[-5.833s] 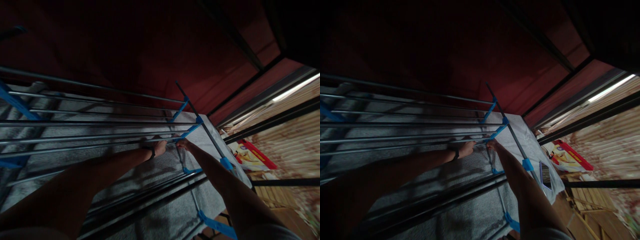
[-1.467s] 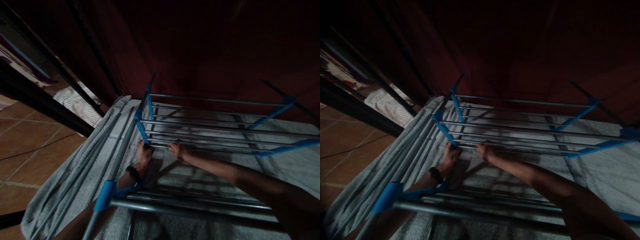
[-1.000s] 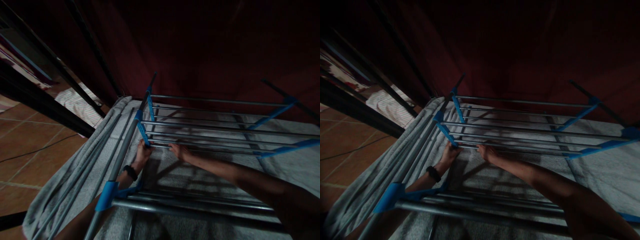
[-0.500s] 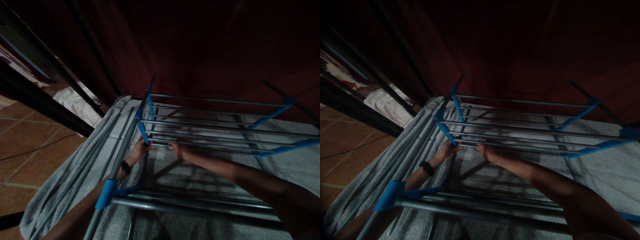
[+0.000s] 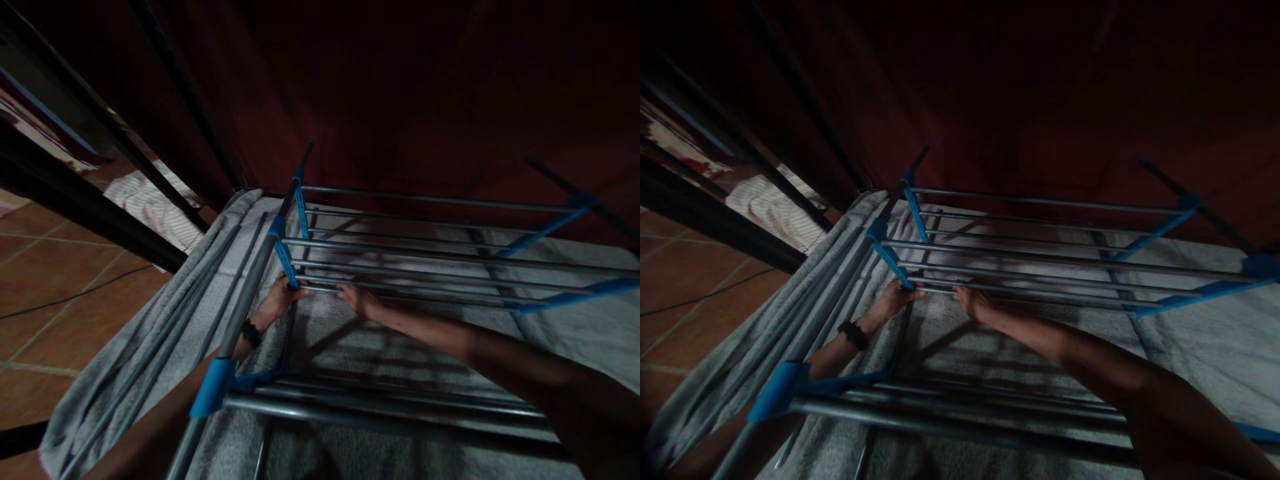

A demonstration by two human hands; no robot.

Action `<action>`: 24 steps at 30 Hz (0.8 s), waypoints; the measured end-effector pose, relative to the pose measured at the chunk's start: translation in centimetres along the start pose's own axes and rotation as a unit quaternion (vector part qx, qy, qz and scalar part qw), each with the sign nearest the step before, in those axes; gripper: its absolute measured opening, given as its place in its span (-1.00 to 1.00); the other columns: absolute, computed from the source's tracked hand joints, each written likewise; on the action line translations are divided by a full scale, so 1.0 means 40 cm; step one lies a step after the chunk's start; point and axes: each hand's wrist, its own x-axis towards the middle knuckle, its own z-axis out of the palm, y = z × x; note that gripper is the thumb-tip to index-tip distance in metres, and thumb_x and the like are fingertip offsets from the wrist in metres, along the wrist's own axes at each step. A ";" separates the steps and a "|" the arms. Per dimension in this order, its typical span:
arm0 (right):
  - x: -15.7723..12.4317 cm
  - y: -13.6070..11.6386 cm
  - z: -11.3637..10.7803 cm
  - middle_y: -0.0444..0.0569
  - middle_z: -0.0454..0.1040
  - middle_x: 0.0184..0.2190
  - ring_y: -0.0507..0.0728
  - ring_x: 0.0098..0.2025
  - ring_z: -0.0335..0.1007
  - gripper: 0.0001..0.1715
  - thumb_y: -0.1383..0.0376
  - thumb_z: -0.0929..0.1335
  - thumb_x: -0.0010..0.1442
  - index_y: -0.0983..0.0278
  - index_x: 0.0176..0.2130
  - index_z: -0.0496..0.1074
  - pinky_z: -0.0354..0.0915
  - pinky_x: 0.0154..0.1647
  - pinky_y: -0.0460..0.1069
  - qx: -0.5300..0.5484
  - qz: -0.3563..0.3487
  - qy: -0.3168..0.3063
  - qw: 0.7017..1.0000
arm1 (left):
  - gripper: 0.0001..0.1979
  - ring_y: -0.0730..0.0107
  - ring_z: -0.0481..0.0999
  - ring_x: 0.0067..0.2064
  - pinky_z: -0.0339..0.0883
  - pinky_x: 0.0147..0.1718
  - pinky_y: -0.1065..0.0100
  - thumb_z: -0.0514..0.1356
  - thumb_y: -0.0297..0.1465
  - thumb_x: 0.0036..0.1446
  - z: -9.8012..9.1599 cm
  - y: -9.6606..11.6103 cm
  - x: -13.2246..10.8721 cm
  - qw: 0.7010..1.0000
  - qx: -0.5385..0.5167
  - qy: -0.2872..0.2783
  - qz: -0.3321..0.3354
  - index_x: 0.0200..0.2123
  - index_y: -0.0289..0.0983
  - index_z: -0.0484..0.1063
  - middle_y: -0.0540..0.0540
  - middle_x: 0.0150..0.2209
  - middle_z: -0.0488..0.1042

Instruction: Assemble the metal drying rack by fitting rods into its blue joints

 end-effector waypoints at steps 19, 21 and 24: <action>-0.481 0.192 -0.243 -0.07 0.49 -0.37 0.08 -0.25 0.44 -0.91 0.48 0.36 0.16 0.33 -0.35 0.48 0.38 -0.09 0.01 -0.003 0.282 -0.024 0.959 | -0.62 0.24 0.46 -0.31 0.36 -0.29 0.29 0.31 -0.11 -0.17 -0.003 0.027 0.010 0.989 0.147 0.013 -0.028 -0.36 -0.27 0.53 -0.10 -0.37 0.49; -0.535 0.233 -0.283 -0.08 0.47 -0.38 0.05 -0.31 0.43 -0.92 0.37 0.40 0.20 0.37 -0.33 0.46 0.41 -0.20 0.00 -0.003 0.374 0.019 0.927 | -0.65 0.24 0.47 -0.32 0.36 -0.28 0.30 0.30 -0.13 -0.17 -0.003 0.038 0.016 0.984 0.173 0.004 -0.040 -0.38 -0.27 0.52 -0.08 -0.39 0.49; -0.606 0.286 -0.328 -0.01 0.46 -0.16 0.05 -0.21 0.44 -0.68 0.16 0.35 0.31 0.35 -0.06 0.41 0.44 -0.19 0.02 -0.008 0.426 0.146 0.893 | -0.70 0.27 0.47 -0.33 0.36 -0.26 0.32 0.31 -0.18 -0.18 -0.002 0.055 0.020 0.981 0.186 0.003 -0.050 -0.39 -0.26 0.50 -0.02 -0.43 0.49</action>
